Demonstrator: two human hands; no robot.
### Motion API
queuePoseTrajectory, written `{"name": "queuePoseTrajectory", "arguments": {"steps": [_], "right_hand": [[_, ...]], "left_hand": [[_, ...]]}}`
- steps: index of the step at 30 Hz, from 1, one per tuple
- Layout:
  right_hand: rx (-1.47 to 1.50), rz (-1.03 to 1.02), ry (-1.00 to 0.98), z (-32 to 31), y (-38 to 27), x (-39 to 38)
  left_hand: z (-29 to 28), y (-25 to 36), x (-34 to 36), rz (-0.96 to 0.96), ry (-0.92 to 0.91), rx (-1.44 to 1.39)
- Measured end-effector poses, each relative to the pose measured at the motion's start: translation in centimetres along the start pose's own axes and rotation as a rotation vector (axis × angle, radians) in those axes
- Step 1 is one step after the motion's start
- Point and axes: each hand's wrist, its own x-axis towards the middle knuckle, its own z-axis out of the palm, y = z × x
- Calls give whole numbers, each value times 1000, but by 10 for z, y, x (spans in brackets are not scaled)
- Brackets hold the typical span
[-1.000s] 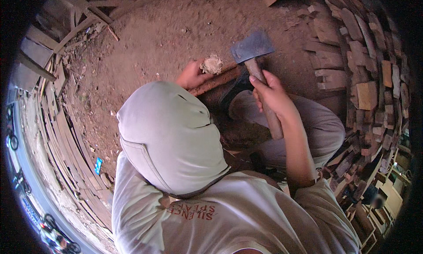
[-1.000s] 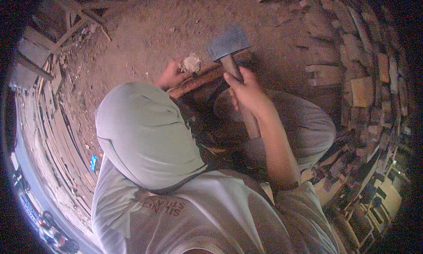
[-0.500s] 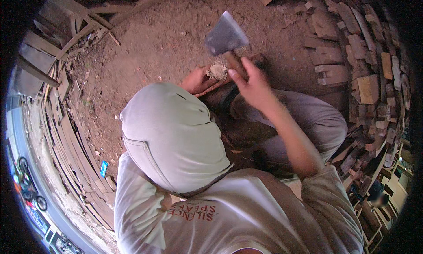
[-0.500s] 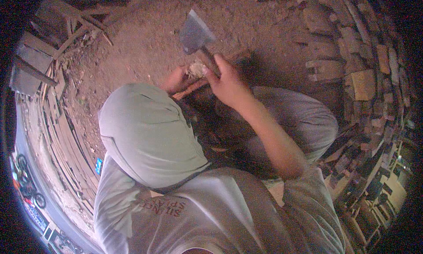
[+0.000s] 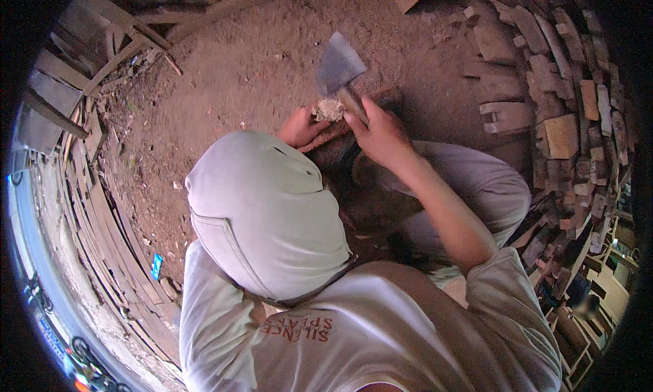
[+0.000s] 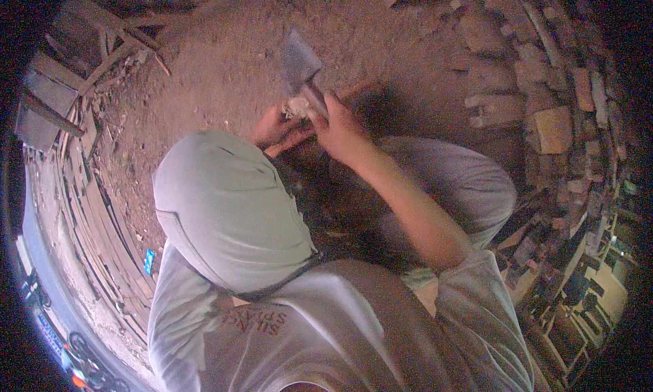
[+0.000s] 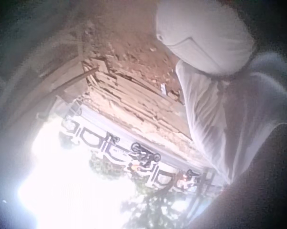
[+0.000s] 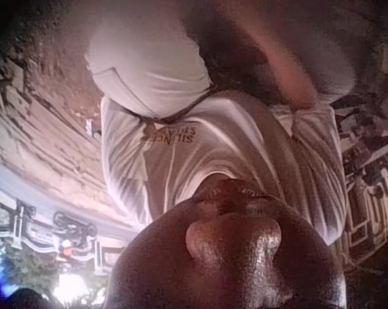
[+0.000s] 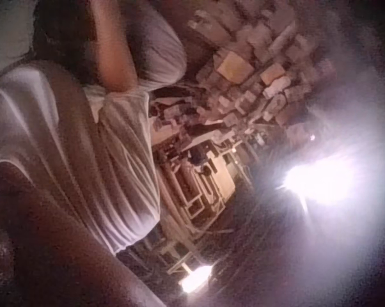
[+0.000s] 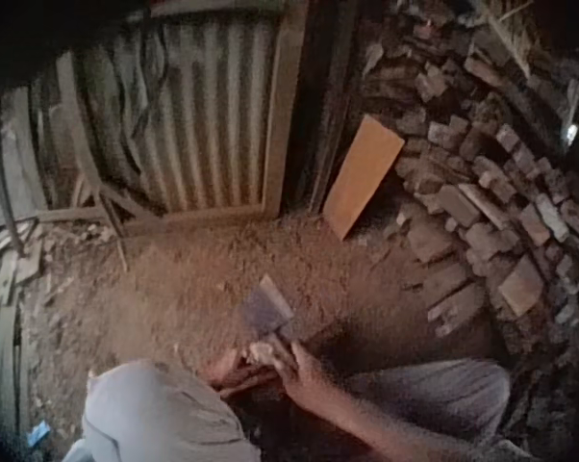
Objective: The person sits on the ground and uses a small axe to chip and shape a piece of wood held in the left hand. Wood shavings accumulate on the ground as the person repeatedly strikes the wood to remove material.
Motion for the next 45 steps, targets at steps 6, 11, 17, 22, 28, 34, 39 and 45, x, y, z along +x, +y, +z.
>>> {"name": "queuePoseTrajectory", "arguments": {"steps": [6,11,17,22,28,34,39,45], "right_hand": [[325,433,-217,-34,-11,-18],[540,523,-260,-38,22,-32],[480,577,-263,-38,28,-39],[416,514,-268,-36,-2,-36],[245,66,-178,-36,-32,-20],[-178,-64,-231,-9,-30,8],[-2,183,-287,-32,-30,3],[285,243,-219,-56,-41,-6]], "left_hand": [[-10,-16,-8,-83,206,-454],[-25,0,-10,-107,367,-712],[-26,-17,-12,110,282,-146],[-36,5,-25,63,171,232],[-25,-4,-16,228,104,172],[-17,-21,-11,133,36,32],[-12,-30,-16,104,227,-2],[-16,-22,-12,26,187,-22]]}}
